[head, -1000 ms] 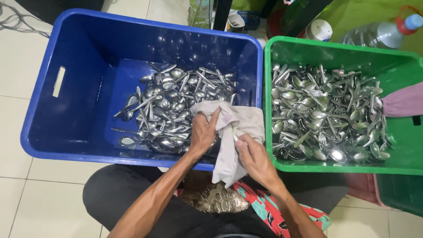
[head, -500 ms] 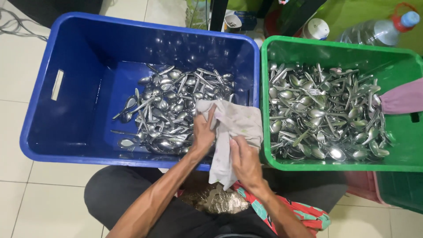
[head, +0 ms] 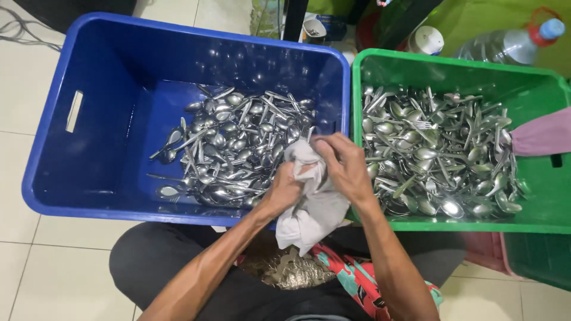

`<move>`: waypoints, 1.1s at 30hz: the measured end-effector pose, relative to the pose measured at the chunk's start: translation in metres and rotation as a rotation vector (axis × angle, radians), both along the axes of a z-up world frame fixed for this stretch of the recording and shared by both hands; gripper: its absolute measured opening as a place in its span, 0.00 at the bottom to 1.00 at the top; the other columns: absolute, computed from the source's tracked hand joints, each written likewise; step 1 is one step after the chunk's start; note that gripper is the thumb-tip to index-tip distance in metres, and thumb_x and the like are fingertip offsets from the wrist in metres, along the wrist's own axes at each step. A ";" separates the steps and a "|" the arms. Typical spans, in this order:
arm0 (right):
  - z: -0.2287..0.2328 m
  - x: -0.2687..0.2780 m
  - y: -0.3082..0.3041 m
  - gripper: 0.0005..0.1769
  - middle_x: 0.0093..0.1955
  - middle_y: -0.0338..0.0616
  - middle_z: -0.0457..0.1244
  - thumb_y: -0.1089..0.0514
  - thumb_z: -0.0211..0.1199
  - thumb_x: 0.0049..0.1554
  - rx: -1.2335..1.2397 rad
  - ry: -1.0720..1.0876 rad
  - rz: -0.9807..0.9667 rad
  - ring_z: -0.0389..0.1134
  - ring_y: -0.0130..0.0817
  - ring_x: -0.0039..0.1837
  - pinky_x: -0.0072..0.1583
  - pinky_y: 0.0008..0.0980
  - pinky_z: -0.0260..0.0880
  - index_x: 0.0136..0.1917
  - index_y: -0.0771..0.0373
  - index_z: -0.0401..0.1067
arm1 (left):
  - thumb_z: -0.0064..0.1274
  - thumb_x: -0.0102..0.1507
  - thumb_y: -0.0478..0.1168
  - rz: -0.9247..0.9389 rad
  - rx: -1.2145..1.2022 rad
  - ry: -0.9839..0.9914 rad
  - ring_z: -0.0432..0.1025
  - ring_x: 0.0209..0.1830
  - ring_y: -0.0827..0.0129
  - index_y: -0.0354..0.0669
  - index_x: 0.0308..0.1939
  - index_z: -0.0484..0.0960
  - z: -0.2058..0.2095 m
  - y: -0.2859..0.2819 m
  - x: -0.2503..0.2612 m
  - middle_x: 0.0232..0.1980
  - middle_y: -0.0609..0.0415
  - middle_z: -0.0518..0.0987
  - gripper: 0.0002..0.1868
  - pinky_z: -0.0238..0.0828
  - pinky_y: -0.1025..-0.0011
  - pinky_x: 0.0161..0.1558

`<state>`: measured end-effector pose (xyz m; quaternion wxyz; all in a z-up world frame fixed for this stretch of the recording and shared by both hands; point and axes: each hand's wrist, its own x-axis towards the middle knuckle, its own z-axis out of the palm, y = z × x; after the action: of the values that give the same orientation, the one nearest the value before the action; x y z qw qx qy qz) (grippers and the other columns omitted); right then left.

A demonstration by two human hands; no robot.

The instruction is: Wiping silver spoons with a white cloth and transferring them from a blue bin to a green bin.

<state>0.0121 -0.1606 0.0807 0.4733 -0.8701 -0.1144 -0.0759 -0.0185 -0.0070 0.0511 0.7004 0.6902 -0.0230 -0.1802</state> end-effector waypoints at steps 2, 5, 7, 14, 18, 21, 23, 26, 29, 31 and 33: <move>-0.018 0.001 -0.007 0.09 0.42 0.50 0.70 0.55 0.61 0.65 0.005 0.003 -0.059 0.73 0.47 0.48 0.52 0.42 0.71 0.50 0.58 0.80 | 0.53 0.63 0.41 -0.014 -0.029 -0.104 0.68 0.29 0.68 0.41 0.34 0.84 0.003 -0.002 0.001 0.28 0.52 0.78 0.09 0.69 0.65 0.38; -0.015 0.013 -0.018 0.12 0.36 0.47 0.66 0.54 0.60 0.67 0.021 -0.012 -0.187 0.65 0.38 0.44 0.49 0.39 0.65 0.44 0.61 0.77 | 0.52 0.64 0.39 -0.013 -0.091 -0.057 0.66 0.28 0.64 0.36 0.30 0.82 0.013 -0.011 -0.005 0.26 0.48 0.75 0.11 0.67 0.65 0.38; -0.008 0.020 -0.023 0.18 0.30 0.42 0.61 0.53 0.60 0.69 0.023 -0.027 -0.275 0.57 0.27 0.39 0.44 0.33 0.60 0.39 0.62 0.75 | 0.51 0.66 0.41 -0.016 -0.131 0.097 0.64 0.25 0.63 0.35 0.25 0.81 0.014 -0.016 -0.008 0.22 0.48 0.72 0.17 0.64 0.67 0.35; -0.003 0.076 -0.105 0.15 0.36 0.43 0.64 0.63 0.51 0.68 0.227 -0.130 -0.498 0.60 0.27 0.37 0.42 0.28 0.61 0.40 0.62 0.71 | 0.46 0.65 0.44 -0.270 -0.315 0.052 0.69 0.21 0.69 0.36 0.33 0.81 -0.018 0.011 -0.022 0.24 0.51 0.76 0.15 0.67 0.70 0.27; -0.027 0.110 -0.195 0.28 0.54 0.52 0.56 0.57 0.66 0.69 -0.295 -0.247 -0.685 0.66 0.39 0.52 0.48 0.39 0.77 0.70 0.70 0.53 | 0.45 0.67 0.51 -0.132 -0.941 0.420 0.66 0.60 0.57 0.22 0.74 0.51 -0.038 0.019 -0.009 0.66 0.32 0.64 0.42 0.73 0.69 0.60; 0.044 0.048 -0.111 0.14 0.55 0.57 0.57 0.69 0.58 0.68 -0.207 -0.385 -0.306 0.62 0.45 0.53 0.53 0.41 0.66 0.64 0.76 0.61 | 0.34 0.66 0.65 0.033 -0.887 0.359 0.60 0.73 0.51 0.38 0.77 0.53 0.008 0.014 -0.004 0.78 0.38 0.59 0.45 0.56 0.52 0.72; 0.043 0.015 -0.086 0.12 0.51 0.54 0.62 0.62 0.61 0.66 -0.139 -0.197 -0.137 0.66 0.46 0.52 0.55 0.41 0.68 0.61 0.70 0.70 | 0.33 0.64 0.71 0.083 -0.854 0.402 0.66 0.70 0.56 0.43 0.73 0.63 0.024 0.014 0.002 0.73 0.43 0.67 0.44 0.60 0.55 0.72; 0.049 -0.029 -0.049 0.15 0.49 0.48 0.68 0.55 0.70 0.58 -0.109 -0.097 0.055 0.72 0.47 0.52 0.57 0.40 0.71 0.56 0.62 0.77 | 0.42 0.65 0.66 0.163 -0.791 0.497 0.73 0.64 0.61 0.43 0.66 0.74 0.004 0.012 0.004 0.65 0.46 0.77 0.37 0.65 0.58 0.70; 0.042 -0.052 -0.019 0.22 0.53 0.48 0.66 0.51 0.76 0.51 -0.241 -0.276 0.145 0.70 0.48 0.53 0.56 0.41 0.70 0.55 0.62 0.77 | 0.50 0.67 0.57 0.208 -0.739 0.532 0.75 0.61 0.56 0.37 0.64 0.75 -0.017 0.016 0.007 0.62 0.41 0.79 0.31 0.68 0.55 0.67; 0.036 -0.058 -0.009 0.25 0.54 0.51 0.64 0.48 0.76 0.50 -0.350 -0.374 0.199 0.67 0.49 0.53 0.56 0.43 0.69 0.55 0.63 0.76 | 0.49 0.68 0.57 0.199 -0.727 0.520 0.75 0.61 0.53 0.35 0.65 0.74 0.004 0.017 0.008 0.61 0.36 0.78 0.32 0.69 0.52 0.66; 0.033 -0.057 0.002 0.10 0.51 0.46 0.64 0.62 0.71 0.52 -0.432 -0.424 0.175 0.67 0.47 0.52 0.54 0.42 0.66 0.49 0.60 0.78 | 0.48 0.66 0.59 0.236 -0.628 0.463 0.74 0.62 0.50 0.29 0.63 0.73 0.055 0.021 0.007 0.62 0.34 0.77 0.35 0.68 0.49 0.66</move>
<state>-0.0445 -0.1588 0.1132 0.2480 -0.9021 -0.2986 -0.1884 -0.0115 0.0144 0.1065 0.8797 0.3817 0.1607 -0.2336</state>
